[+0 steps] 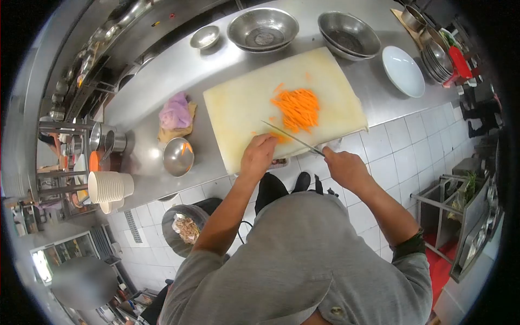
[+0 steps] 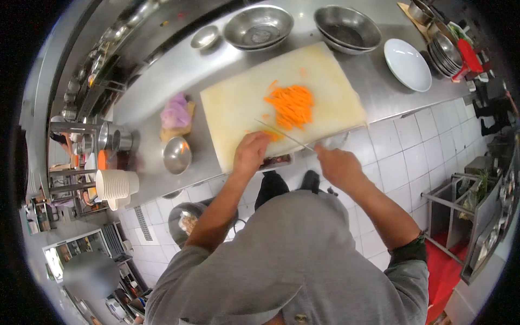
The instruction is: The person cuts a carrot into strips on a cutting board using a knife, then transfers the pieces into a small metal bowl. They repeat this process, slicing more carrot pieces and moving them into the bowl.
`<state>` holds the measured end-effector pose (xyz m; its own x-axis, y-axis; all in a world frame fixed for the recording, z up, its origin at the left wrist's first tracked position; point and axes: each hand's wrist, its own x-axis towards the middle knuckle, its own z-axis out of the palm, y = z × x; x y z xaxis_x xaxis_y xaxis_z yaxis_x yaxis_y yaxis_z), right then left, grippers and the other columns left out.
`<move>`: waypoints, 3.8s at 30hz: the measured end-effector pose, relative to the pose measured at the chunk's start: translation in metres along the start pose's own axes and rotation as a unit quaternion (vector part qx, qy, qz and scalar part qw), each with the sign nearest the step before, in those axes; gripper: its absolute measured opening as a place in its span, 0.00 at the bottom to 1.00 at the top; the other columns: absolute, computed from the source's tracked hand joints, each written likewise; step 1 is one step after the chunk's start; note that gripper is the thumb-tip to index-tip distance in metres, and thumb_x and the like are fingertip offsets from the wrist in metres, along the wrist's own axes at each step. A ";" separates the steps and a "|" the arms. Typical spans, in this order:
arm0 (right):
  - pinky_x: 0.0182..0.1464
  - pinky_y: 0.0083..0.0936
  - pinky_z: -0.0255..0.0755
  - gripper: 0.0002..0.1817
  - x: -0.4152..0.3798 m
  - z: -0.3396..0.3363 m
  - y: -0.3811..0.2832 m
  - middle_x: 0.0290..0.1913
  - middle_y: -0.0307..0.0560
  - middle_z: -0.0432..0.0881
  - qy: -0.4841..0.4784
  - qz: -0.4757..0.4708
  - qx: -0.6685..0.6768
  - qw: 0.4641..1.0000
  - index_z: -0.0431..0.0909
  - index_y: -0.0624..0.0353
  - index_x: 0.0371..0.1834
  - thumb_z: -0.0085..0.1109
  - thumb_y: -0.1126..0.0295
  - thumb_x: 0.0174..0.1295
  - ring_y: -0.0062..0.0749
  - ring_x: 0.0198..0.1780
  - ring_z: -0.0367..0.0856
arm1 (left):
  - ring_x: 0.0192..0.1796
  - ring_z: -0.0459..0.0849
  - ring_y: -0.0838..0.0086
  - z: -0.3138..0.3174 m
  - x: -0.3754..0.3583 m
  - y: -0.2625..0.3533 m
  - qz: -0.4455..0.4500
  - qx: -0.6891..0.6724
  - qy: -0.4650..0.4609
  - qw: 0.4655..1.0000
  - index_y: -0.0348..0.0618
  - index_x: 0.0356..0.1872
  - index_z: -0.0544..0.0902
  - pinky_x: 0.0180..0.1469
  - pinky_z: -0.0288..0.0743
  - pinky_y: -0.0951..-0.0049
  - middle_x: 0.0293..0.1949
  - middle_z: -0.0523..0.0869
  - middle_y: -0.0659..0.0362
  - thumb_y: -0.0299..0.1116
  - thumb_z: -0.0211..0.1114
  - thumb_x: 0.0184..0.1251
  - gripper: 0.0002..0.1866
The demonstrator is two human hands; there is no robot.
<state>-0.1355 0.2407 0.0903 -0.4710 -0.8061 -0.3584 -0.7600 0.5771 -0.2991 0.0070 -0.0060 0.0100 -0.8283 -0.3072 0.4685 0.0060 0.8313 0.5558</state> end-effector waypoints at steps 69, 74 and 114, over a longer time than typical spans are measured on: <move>0.46 0.62 0.73 0.19 0.034 0.024 0.012 0.41 0.70 0.85 0.017 -0.045 0.151 0.987 0.73 0.63 0.63 0.56 0.66 0.73 0.72 0.43 0.82 | 0.59 0.83 0.55 -0.017 0.012 -0.010 -0.022 0.053 -0.221 0.974 0.39 0.51 0.87 0.63 0.77 0.55 0.53 0.85 0.49 0.26 0.60 0.65 0.15; 0.46 0.62 0.74 0.20 0.013 0.028 0.009 0.38 0.70 0.85 0.005 -0.011 0.132 0.991 0.67 0.60 0.66 0.53 0.65 0.74 0.70 0.43 0.83 | 0.57 0.84 0.53 -0.009 -0.007 -0.011 -0.047 -0.053 -0.059 0.996 0.42 0.51 0.88 0.61 0.80 0.59 0.53 0.85 0.50 0.20 0.69 0.61 0.16; 0.47 0.61 0.76 0.13 -0.002 -0.001 -0.039 0.35 0.69 0.86 -0.027 -0.028 -0.015 0.999 0.69 0.60 0.58 0.51 0.72 0.73 0.69 0.42 0.86 | 0.50 0.81 0.57 -0.010 -0.012 0.005 0.008 0.034 0.007 0.999 0.42 0.35 0.85 0.54 0.76 0.59 0.42 0.84 0.55 0.28 0.69 0.59 0.05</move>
<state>-0.1058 0.2198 0.1036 -0.4027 -0.8283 -0.3896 -0.7982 0.5261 -0.2934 0.0221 -0.0025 0.0141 -0.8207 -0.2997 0.4864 -0.0190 0.8652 0.5011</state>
